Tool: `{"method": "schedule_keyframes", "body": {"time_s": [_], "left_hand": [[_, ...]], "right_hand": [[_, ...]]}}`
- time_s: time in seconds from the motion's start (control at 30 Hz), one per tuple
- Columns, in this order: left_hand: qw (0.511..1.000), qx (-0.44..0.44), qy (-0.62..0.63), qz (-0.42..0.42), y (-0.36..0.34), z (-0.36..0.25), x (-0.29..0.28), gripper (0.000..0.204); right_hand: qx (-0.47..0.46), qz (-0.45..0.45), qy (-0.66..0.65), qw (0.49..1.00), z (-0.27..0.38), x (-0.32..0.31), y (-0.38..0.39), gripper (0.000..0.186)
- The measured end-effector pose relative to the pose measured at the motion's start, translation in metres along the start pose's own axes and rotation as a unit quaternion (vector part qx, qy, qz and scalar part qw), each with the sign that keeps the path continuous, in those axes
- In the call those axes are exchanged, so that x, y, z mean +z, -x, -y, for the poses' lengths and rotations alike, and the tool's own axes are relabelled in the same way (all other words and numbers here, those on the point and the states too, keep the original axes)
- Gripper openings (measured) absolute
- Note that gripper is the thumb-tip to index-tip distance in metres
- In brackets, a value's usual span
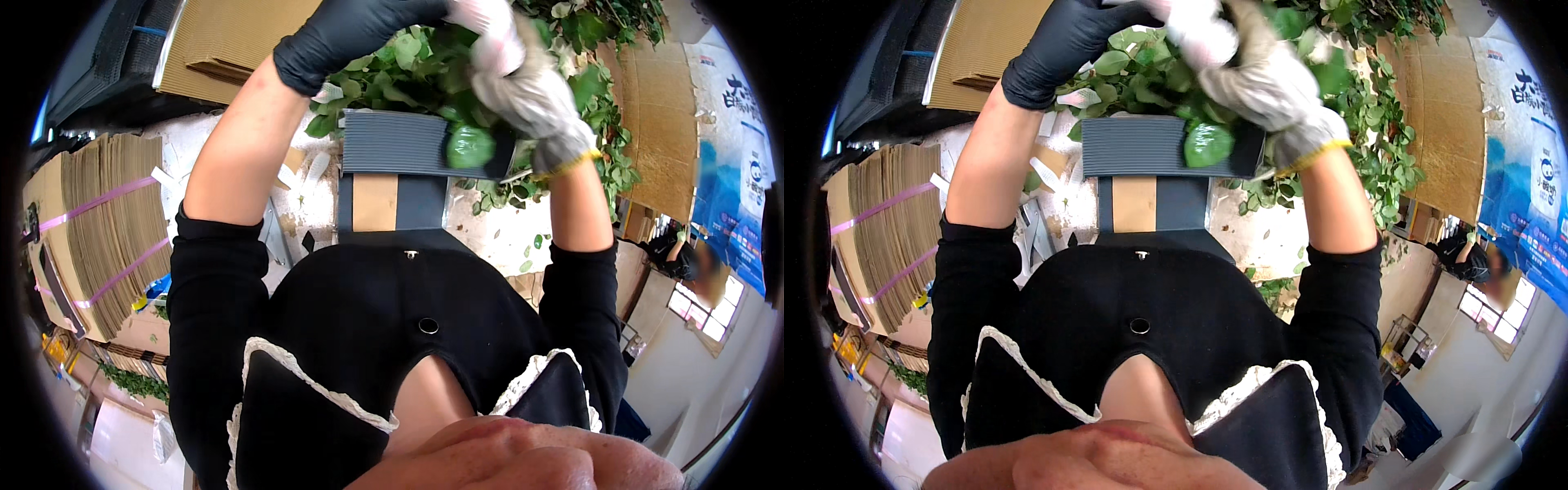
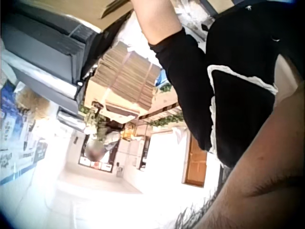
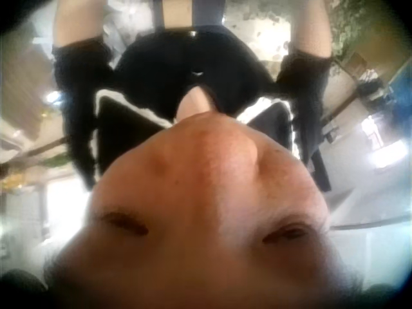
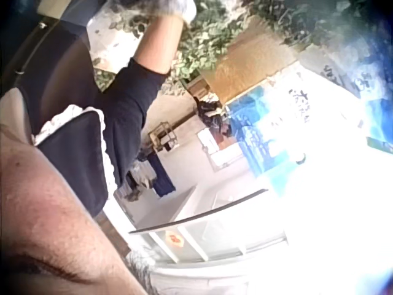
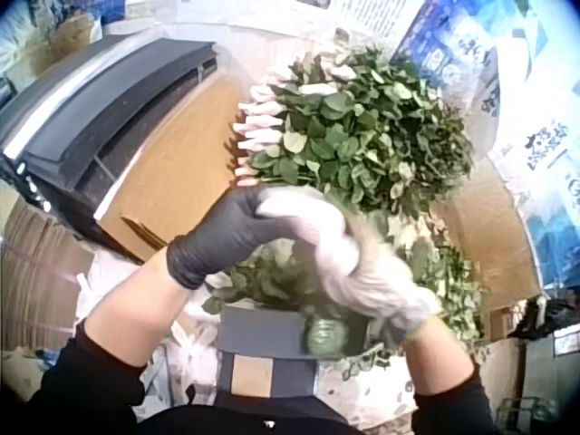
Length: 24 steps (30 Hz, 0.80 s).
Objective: The person arranges pink roses and green leaves into a cardboard box. They place the flowers and leaves one by one, adjusting their positions to create a decorative arrangement.
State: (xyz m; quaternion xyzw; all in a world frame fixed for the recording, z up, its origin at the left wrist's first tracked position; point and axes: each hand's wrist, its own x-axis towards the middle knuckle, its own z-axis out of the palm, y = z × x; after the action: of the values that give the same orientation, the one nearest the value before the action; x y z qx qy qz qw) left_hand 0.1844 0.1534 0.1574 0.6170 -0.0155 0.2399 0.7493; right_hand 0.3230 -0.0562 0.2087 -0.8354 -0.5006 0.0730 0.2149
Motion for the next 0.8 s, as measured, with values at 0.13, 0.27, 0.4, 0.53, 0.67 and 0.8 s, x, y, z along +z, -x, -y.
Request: {"method": "schedule_keyframes", "body": {"time_s": [0.13,0.27,0.4,0.53,0.67,0.8], "left_hand": [[0.926,0.016,-0.377,0.012,0.046,0.04,-0.033,0.054],[0.806,-0.212,-0.534,0.144,0.112,0.111,-0.07,0.051],[0.784,-0.103,-0.585,0.182,0.066,0.08,-0.086,0.052],[0.896,0.016,-0.416,0.152,0.0,-0.019,-0.081,0.041],[0.951,-0.036,-0.287,0.106,0.0,-0.037,-0.052,0.041],[0.872,-0.245,-0.411,0.102,0.067,0.063,-0.032,0.052]], "right_hand": [[0.017,0.043,-0.041,0.998,-0.049,-0.045,0.002,0.054],[0.12,-0.105,0.092,0.983,-0.135,-0.18,0.038,0.05],[0.026,-0.15,0.039,0.988,-0.093,-0.177,0.033,0.047],[-0.152,-0.058,-0.081,0.983,0.033,-0.078,-0.013,0.044],[0.022,0.272,-0.113,0.956,0.054,-0.102,-0.033,0.04],[0.066,0.076,0.024,0.995,-0.064,-0.16,0.003,0.04]]}}
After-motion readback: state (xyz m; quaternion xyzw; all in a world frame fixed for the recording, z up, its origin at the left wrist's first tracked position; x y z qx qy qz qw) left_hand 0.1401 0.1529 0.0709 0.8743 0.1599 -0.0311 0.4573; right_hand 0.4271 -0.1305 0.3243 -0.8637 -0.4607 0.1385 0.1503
